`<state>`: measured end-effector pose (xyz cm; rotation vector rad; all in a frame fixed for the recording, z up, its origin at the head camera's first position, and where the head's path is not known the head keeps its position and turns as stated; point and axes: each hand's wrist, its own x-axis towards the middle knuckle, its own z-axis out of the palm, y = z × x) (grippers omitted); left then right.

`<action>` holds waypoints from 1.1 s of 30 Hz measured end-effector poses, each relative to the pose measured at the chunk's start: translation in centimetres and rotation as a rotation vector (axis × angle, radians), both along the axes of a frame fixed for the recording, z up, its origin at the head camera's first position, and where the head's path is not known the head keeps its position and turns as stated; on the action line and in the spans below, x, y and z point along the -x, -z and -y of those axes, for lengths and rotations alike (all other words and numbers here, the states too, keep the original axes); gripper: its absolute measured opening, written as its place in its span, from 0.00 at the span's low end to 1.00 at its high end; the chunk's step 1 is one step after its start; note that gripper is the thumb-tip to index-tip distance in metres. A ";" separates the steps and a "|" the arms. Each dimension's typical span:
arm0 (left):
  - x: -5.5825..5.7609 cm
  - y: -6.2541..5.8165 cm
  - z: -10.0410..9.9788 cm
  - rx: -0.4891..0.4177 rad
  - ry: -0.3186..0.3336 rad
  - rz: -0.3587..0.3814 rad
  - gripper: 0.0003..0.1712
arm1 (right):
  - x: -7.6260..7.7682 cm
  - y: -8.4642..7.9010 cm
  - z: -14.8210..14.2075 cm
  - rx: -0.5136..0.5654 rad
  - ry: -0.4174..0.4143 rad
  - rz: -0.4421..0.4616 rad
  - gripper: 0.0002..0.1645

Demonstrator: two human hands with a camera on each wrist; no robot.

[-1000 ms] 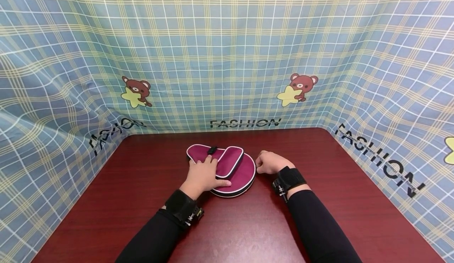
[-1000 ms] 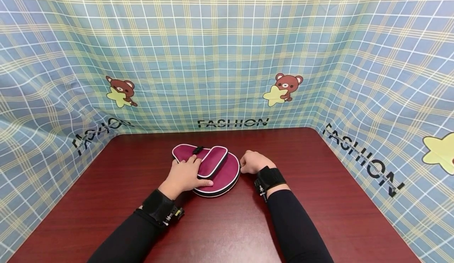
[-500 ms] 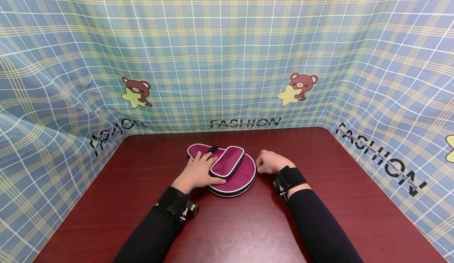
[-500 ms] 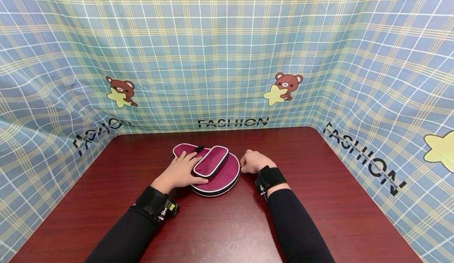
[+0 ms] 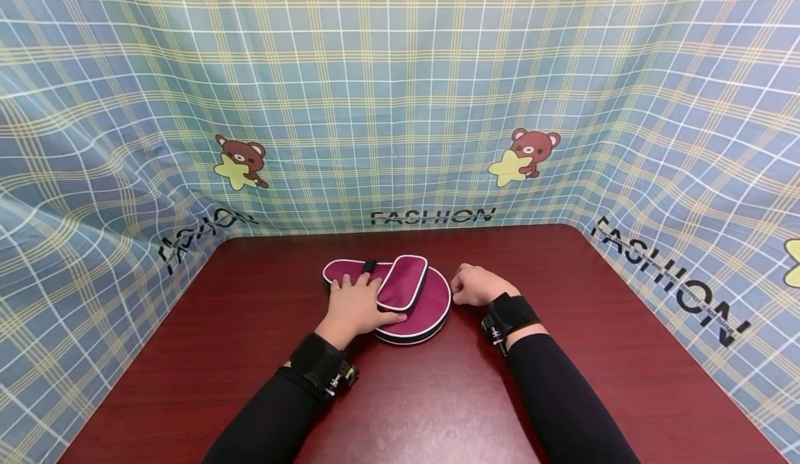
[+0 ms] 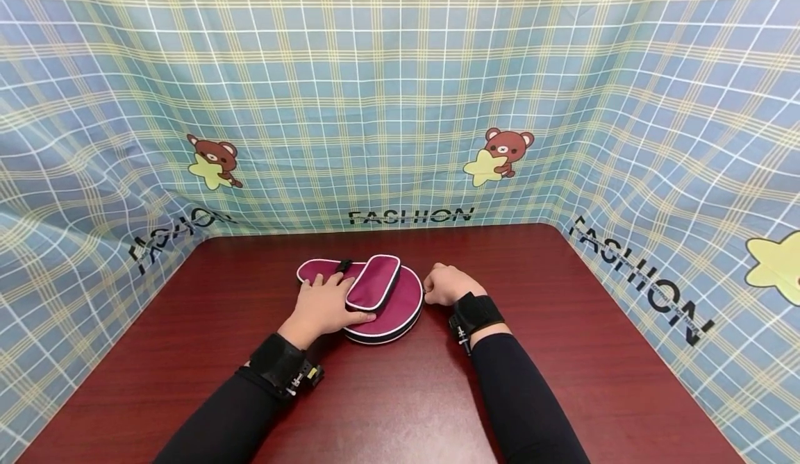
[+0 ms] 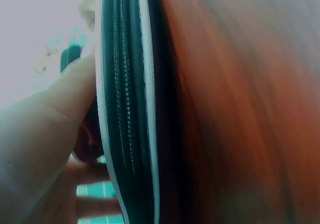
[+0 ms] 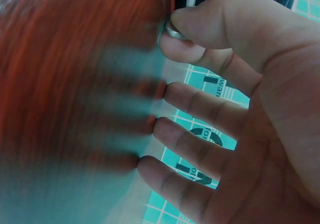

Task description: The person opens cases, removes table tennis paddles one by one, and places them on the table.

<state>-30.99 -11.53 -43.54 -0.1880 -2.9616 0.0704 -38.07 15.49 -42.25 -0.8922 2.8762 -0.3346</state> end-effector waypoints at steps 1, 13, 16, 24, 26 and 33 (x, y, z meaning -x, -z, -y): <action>-0.1 0.0 -0.2 -0.003 -0.013 -0.004 0.66 | 0.0 0.0 0.0 -0.001 -0.001 -0.002 0.13; 0.2 -1.0 3.4 -0.068 0.210 0.145 0.47 | 0.2 0.3 0.1 -0.010 0.001 0.010 0.14; 0.5 -0.7 4.4 -0.122 0.234 0.122 0.45 | 0.2 0.3 0.1 -0.015 -0.004 0.005 0.14; 0.5 -0.7 4.0 -0.094 0.174 0.050 0.46 | 0.2 0.1 0.2 0.009 0.017 0.003 0.14; 0.4 -0.7 3.7 -0.068 0.138 0.050 0.47 | 0.2 0.1 0.2 0.013 0.017 0.006 0.14; 0.1 -0.6 2.4 -0.012 0.052 0.040 0.50 | 0.2 0.2 0.1 0.012 0.007 -0.003 0.13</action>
